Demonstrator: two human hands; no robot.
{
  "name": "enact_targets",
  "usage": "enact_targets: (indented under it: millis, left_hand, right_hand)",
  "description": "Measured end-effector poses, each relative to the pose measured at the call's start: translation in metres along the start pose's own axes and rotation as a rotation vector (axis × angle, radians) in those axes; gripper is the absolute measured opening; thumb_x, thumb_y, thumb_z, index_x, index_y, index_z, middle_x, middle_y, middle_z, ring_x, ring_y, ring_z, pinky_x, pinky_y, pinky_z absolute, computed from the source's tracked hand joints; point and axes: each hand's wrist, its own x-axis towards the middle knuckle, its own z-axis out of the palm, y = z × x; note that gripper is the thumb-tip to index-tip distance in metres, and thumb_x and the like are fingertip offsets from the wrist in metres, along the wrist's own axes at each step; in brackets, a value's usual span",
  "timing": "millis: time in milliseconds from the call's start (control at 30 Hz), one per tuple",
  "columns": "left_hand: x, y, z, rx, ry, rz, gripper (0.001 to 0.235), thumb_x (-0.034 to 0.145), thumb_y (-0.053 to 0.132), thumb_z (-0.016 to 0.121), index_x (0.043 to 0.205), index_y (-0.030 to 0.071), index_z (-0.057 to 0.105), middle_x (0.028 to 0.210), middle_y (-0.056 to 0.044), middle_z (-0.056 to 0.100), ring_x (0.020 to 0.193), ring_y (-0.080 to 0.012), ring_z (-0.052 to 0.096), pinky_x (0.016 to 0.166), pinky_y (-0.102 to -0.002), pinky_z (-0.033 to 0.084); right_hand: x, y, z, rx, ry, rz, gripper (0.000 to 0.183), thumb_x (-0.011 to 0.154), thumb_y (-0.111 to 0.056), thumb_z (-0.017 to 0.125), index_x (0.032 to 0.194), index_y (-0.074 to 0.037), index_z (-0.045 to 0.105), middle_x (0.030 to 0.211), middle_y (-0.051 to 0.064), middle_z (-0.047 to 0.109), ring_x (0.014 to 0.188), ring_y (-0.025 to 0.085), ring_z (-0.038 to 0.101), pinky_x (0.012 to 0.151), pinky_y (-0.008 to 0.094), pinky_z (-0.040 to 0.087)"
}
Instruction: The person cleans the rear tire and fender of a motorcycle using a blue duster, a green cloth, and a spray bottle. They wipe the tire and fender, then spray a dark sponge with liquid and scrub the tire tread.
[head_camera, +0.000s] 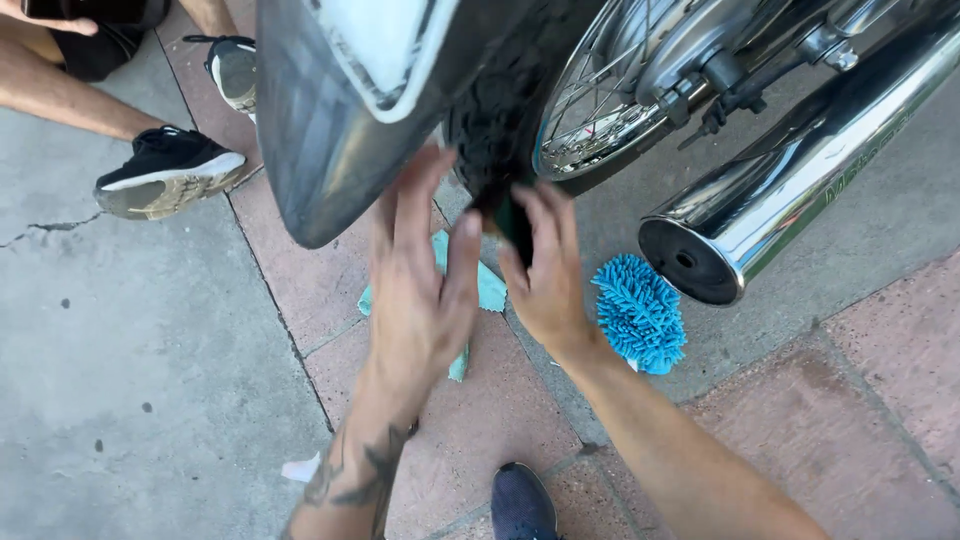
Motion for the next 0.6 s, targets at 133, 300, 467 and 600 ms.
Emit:
enact_targets:
  millis: [133,300,467,600]
  left_hand:
    - [0.042,-0.004,0.013,0.11,-0.009,0.095,0.043,0.112,0.022,0.041,0.149,0.0,0.043,0.154,-0.022,0.052,0.148,-0.0393,0.047,0.126,-0.048,0.036]
    - [0.047,-0.016,0.029,0.109,0.038,0.082,0.04,0.116,0.029,0.034,0.152,0.012,0.043,0.159,-0.016,0.053,0.153,-0.0359,0.049,0.131,-0.045,0.035]
    - [0.053,-0.016,0.028,0.154,0.086,0.04,0.047,0.113,0.032,0.037,0.15,0.004,0.045,0.156,-0.018,0.052,0.152,-0.035,0.044,0.131,-0.046,0.03]
    - [0.062,-0.018,0.038,0.132,0.111,0.089,0.049,0.113,0.036,0.045,0.149,0.003,0.044,0.155,-0.018,0.053,0.151,-0.0348,0.049,0.131,-0.045,0.034]
  right_hand:
    - [-0.037,0.035,-0.006,-0.022,-0.145,0.119,0.048,0.1,-0.011,0.061,0.145,-0.002,0.046,0.14,0.024,0.048,0.132,0.04,0.05,0.112,0.05,0.043]
    - [0.023,-0.011,-0.03,-0.044,0.154,0.034,0.044,0.1,-0.008,0.067,0.14,-0.003,0.05,0.142,0.023,0.049,0.137,0.038,0.05,0.118,0.047,0.042]
    - [0.014,0.013,0.001,-0.014,0.018,-0.03,0.038,0.111,-0.024,0.053,0.142,-0.003,0.052,0.145,0.023,0.049,0.138,0.04,0.05,0.121,0.05,0.041]
    - [-0.036,0.059,0.01,-0.075,-0.118,-0.022,0.034,0.104,-0.008,0.062,0.135,0.004,0.054,0.141,0.022,0.051,0.122,0.041,0.053,0.106,0.052,0.047]
